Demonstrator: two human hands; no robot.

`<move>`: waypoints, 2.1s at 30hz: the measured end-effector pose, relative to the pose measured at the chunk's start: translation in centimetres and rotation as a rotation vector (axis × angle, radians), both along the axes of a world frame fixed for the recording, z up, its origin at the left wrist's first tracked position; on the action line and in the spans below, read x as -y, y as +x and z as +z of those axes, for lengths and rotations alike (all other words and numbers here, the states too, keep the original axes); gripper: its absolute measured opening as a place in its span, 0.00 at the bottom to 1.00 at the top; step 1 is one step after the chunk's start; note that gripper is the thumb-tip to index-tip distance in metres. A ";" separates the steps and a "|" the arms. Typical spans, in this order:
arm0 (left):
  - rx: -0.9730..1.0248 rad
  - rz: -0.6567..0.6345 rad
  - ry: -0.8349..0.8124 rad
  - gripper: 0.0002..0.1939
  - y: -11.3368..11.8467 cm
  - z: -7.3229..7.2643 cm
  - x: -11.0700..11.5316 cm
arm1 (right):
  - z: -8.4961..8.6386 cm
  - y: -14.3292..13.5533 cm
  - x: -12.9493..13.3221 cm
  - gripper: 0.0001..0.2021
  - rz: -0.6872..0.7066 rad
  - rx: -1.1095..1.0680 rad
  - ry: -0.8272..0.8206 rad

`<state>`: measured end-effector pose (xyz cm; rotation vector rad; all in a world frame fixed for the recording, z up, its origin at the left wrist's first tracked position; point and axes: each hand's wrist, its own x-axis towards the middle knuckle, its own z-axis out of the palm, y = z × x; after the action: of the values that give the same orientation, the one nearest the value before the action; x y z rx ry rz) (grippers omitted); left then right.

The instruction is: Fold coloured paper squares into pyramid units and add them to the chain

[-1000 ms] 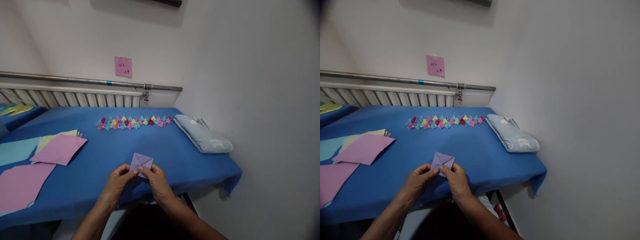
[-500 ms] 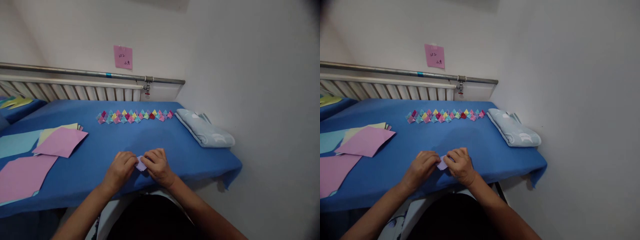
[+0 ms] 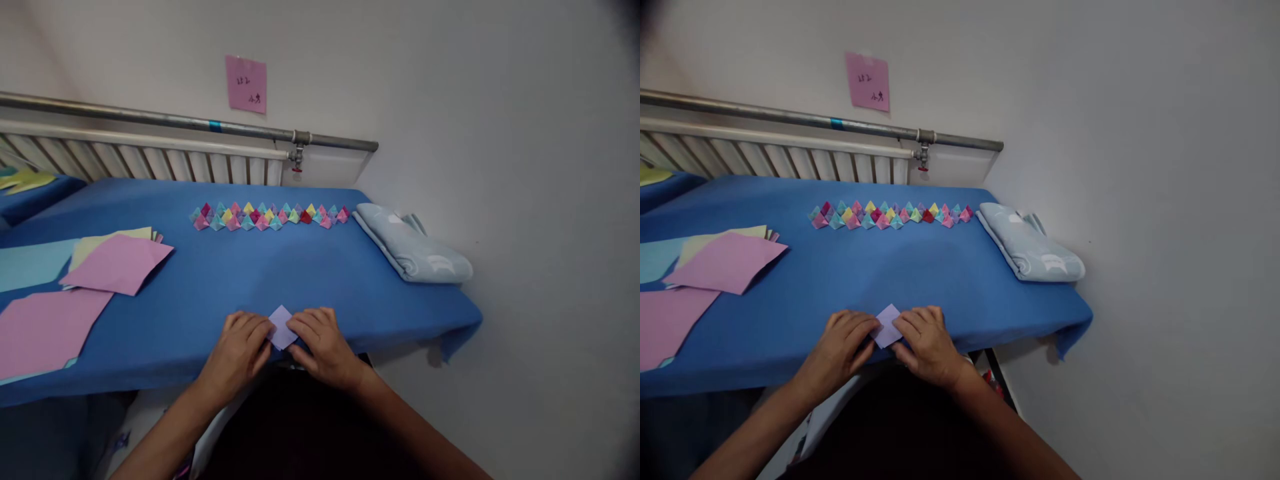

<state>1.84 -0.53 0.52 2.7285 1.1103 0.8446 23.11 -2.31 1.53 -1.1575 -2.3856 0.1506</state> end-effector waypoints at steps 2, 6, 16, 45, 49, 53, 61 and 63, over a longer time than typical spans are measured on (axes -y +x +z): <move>0.014 0.003 0.014 0.11 0.0 0.1 -0.1 | -0.1 0.1 0.1 0.11 -0.034 -0.034 -0.006; 0.039 0.034 -0.009 0.09 -0.1 0.5 -0.3 | -0.4 0.0 0.2 0.08 -0.110 -0.110 -0.028; 0.054 0.136 -0.130 0.11 -0.2 0.1 -1.4 | -0.5 -0.6 -0.5 0.06 -0.296 -0.287 -0.137; -0.151 0.344 -0.198 0.12 1.5 1.1 -2.2 | 0.0 -1.5 -1.0 0.09 -0.439 -0.234 -0.184; -0.177 0.343 -0.193 0.12 1.5 1.1 -2.3 | -0.1 -1.5 -0.9 0.09 -0.441 -0.232 -0.193; -0.208 0.352 -0.201 0.12 1.6 1.2 -2.4 | -0.3 -1.5 -0.9 0.08 -0.446 -0.227 -0.188; -0.265 0.357 -0.237 0.13 1.6 1.5 -2.5 | -0.4 -1.6 -1.0 0.09 -0.455 -0.215 -0.163; -0.267 0.358 -0.223 0.14 1.7 1.5 -2.5 | -0.3 -1.6 -1.0 0.09 -0.460 -0.208 -0.167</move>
<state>3.51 2.00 2.05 2.5446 1.6683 0.3563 21.55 -1.26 1.23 -1.6480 -1.9010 0.3025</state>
